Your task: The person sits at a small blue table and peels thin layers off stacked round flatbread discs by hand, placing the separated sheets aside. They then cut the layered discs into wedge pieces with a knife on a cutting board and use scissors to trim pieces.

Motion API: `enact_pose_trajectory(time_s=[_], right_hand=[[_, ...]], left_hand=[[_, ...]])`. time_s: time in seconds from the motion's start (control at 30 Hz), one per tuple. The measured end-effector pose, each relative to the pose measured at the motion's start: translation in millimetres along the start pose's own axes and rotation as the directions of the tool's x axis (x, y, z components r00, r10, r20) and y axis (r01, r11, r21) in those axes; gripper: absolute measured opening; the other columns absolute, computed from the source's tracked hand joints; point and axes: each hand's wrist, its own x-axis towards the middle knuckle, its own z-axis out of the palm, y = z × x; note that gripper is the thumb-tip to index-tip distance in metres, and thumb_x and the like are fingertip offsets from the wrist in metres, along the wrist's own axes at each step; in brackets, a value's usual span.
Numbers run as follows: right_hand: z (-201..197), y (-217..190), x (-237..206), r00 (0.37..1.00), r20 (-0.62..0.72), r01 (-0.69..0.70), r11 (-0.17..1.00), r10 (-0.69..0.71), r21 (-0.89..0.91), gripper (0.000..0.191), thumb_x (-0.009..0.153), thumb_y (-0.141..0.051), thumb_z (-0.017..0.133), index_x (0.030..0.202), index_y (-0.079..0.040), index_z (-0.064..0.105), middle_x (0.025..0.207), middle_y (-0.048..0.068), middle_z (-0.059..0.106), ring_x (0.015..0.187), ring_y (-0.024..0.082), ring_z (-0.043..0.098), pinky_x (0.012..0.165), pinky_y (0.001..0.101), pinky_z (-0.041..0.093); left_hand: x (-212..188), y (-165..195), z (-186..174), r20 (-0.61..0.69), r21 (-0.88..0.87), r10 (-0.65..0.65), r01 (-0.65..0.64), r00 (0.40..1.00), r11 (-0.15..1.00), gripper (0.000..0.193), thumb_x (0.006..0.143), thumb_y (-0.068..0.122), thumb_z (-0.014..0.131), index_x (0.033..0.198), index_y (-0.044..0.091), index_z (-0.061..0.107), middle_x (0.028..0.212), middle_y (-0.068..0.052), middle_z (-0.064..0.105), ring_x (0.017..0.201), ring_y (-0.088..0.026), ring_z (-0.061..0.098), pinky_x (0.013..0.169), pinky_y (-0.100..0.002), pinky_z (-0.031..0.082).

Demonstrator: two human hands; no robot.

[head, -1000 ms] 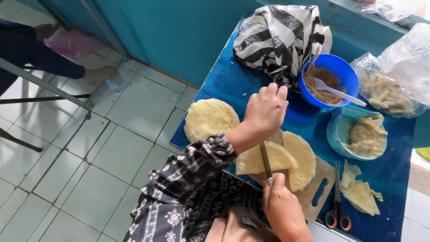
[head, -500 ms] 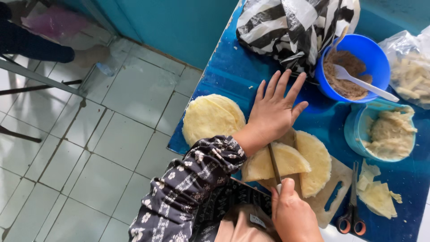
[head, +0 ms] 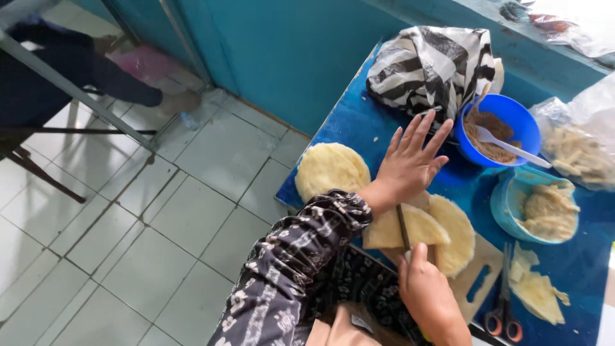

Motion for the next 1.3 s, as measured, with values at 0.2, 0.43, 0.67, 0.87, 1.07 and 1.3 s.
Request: enact_pose_trajectory(time_s=[0.2, 0.43, 0.67, 0.87, 1.07, 1.3], right_hand=[[-41.8, -5.2, 10.7, 0.939, 0.298, -0.293, 0.849, 0.17, 0.44, 0.03, 0.102, -0.033, 0.054, 0.102, -0.005, 0.042, 0.062, 0.026, 0.063, 0.041, 0.036, 0.065, 0.04, 0.0495, 0.05], [-56.3, -20.7, 6.3, 0.936, 0.312, -0.29, 0.856, 0.161, 0.429, 0.029, 0.101, -0.034, 0.054, 0.103, -0.007, 0.043, 0.059, 0.023, 0.064, 0.039, 0.033, 0.065, 0.039, 0.0446, 0.05], [-27.6, 9.7, -16.2, 0.997, -0.02, 0.072, 0.955, -0.069, 0.287, 0.026, 0.098, -0.031, 0.053, 0.105, -0.008, 0.045, 0.069, 0.03, 0.069, 0.069, 0.05, 0.066, 0.058, 0.0589, 0.051], [-0.5, 25.0, -30.7, 0.982, 0.167, -0.1, 0.993, 0.088, 0.062, 0.029, 0.1, -0.035, 0.049, 0.106, -0.007, 0.04, 0.075, 0.028, 0.07, 0.078, 0.049, 0.069, 0.071, 0.0601, 0.053], [12.4, 40.1, -39.1, 0.996, 0.078, 0.02, 0.988, -0.032, 0.151, 0.028, 0.099, -0.031, 0.05, 0.1, -0.005, 0.039, 0.073, 0.026, 0.07, 0.075, 0.051, 0.066, 0.065, 0.0614, 0.052], [52.6, 116.3, -110.6, 0.98, 0.17, -0.124, 0.981, 0.098, 0.146, 0.042, 0.09, -0.038, 0.06, 0.122, -0.015, 0.046, 0.075, 0.021, 0.074, 0.079, 0.043, 0.074, 0.067, 0.0527, 0.056]], left_hand=[[-54.3, 21.8, -68.2, -0.008, 0.025, -0.217, 0.217, 0.976, 0.976, 0.046, 0.095, 0.02, 0.067, 0.137, 0.005, 0.055, 0.13, -0.014, 0.055, 0.121, -0.035, 0.053, 0.1, -0.048, 0.044], [-84.5, 37.8, -85.0, 0.371, 0.2, -0.291, 0.23, 0.882, 0.952, 0.052, 0.08, 0.039, 0.08, 0.11, 0.003, 0.06, 0.112, -0.016, 0.056, 0.112, -0.036, 0.052, 0.096, -0.051, 0.043], [-79.4, 43.8, -78.5, 0.443, 0.214, -0.288, 0.212, 0.849, 0.954, 0.052, 0.081, 0.036, 0.08, 0.113, 0.001, 0.057, 0.1, -0.016, 0.066, 0.095, -0.033, 0.067, 0.08, -0.045, 0.053], [-84.6, 40.8, -75.2, 0.476, 0.235, -0.323, 0.236, 0.818, 0.943, 0.044, 0.081, 0.04, 0.08, 0.098, 0.004, 0.061, 0.09, -0.013, 0.07, 0.086, -0.031, 0.072, 0.071, -0.044, 0.056], [-95.2, 47.7, -78.3, 0.38, 0.182, -0.225, 0.166, 0.897, 0.969, 0.033, 0.084, 0.034, 0.077, 0.095, 0.006, 0.062, 0.091, -0.012, 0.067, 0.089, -0.031, 0.069, 0.072, -0.045, 0.053], [-87.1, 52.0, -99.8, 0.346, 0.027, -0.185, 0.188, 0.92, 0.982, 0.031, 0.083, 0.029, 0.076, 0.094, 0.005, 0.061, 0.092, -0.017, 0.065, 0.088, -0.039, 0.066, 0.075, -0.049, 0.052]])
